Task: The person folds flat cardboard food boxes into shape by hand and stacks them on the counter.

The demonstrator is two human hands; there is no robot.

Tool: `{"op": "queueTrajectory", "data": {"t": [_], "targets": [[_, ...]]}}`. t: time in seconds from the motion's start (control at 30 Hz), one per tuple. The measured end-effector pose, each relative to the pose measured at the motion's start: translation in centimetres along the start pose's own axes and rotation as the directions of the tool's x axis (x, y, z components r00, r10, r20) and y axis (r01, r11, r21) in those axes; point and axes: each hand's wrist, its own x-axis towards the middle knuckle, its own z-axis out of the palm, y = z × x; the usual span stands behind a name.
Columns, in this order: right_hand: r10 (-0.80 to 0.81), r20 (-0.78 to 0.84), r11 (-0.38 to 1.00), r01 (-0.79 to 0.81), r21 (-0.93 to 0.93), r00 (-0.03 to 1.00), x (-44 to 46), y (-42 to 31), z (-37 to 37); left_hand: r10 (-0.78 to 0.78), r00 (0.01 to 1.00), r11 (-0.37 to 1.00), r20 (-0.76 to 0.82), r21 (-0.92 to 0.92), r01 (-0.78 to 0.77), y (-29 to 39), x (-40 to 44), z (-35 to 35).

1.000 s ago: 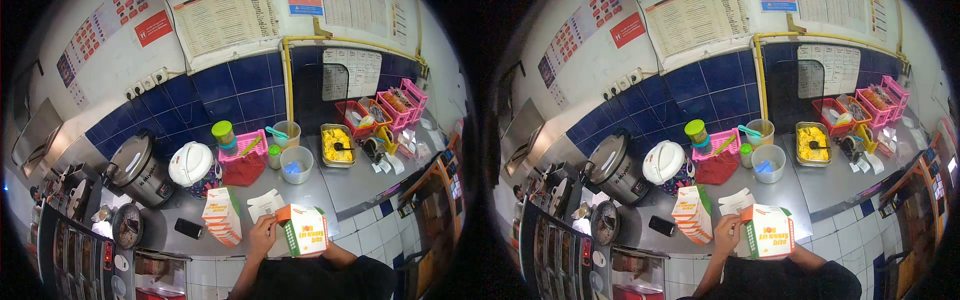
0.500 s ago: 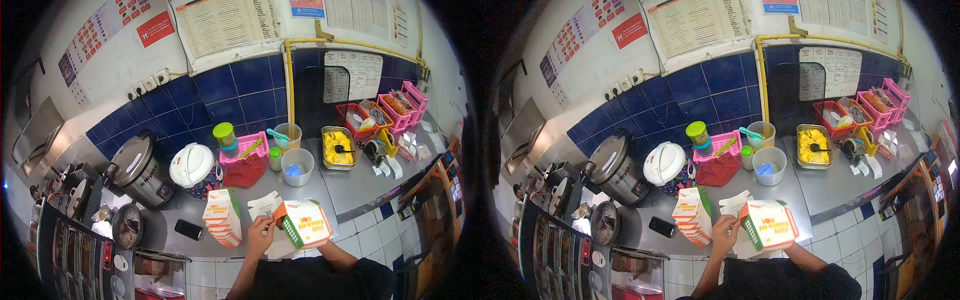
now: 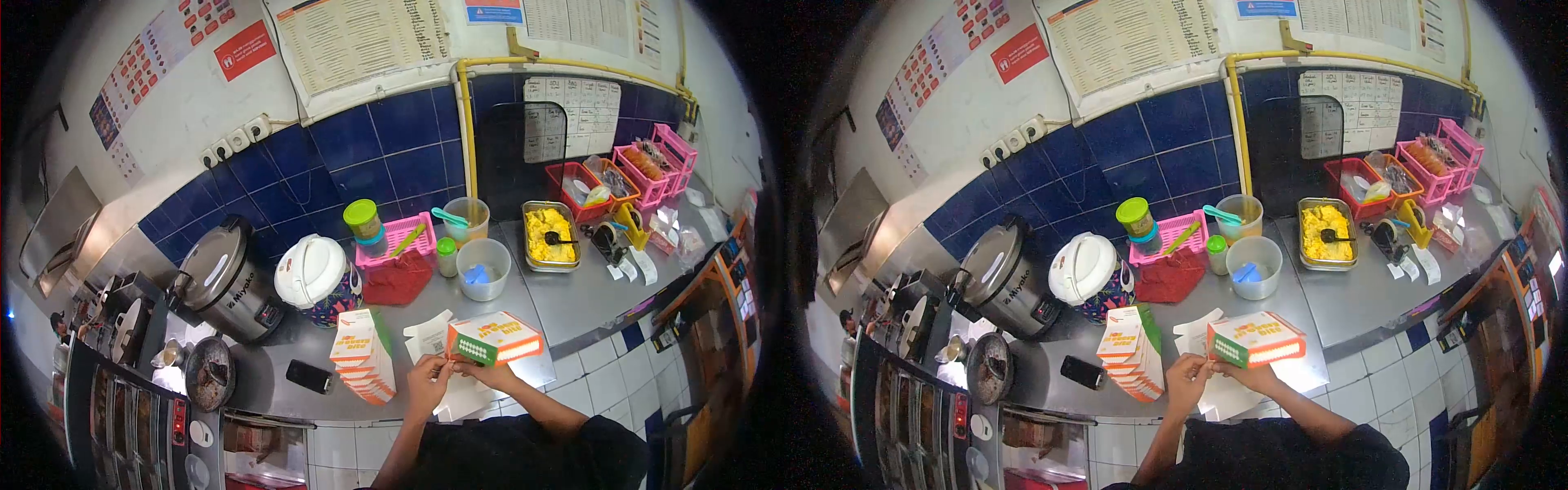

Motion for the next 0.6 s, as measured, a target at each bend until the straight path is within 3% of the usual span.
{"op": "queueTrajectory", "data": {"t": [0.13,0.2,0.23,0.33,0.43,0.53,0.6], "targets": [[-0.037,-0.071,0.996,0.031,-0.087,0.997,-0.8,-2.1,0.3,-0.087,0.993,0.991,0.078,0.104,0.079,0.0,0.1,-0.3],[0.041,-0.083,0.997,-0.047,-0.069,0.996,-1.1,-2.3,0.2,-0.081,0.99,0.995,0.119,0.063,0.074,-0.1,0.5,-0.4],[0.023,-0.094,0.996,-0.015,0.089,0.995,-0.8,-0.9,0.3,-0.077,0.987,0.997,0.141,0.04,0.072,-0.2,0.5,-0.4],[-0.003,-0.087,0.98,0.02,0.198,0.996,-0.2,1.1,0.0,-0.07,0.992,0.996,0.109,0.066,0.063,-0.1,0.4,-0.5],[0.069,-0.05,0.991,-0.062,0.12,0.996,-0.5,0.6,-0.1,-0.154,0.982,0.983,0.111,-0.081,0.164,-2.0,0.1,-0.4],[0.098,-0.057,0.98,-0.086,0.18,0.994,-0.5,1.1,-0.1,-0.173,0.974,0.984,0.146,-0.018,0.178,-1.8,0.0,-0.2],[0.08,-0.084,0.982,-0.064,0.179,0.993,-0.4,2.1,-0.1,-0.255,0.948,0.954,0.192,-0.111,0.279,-2.8,0.0,-0.1]]}}
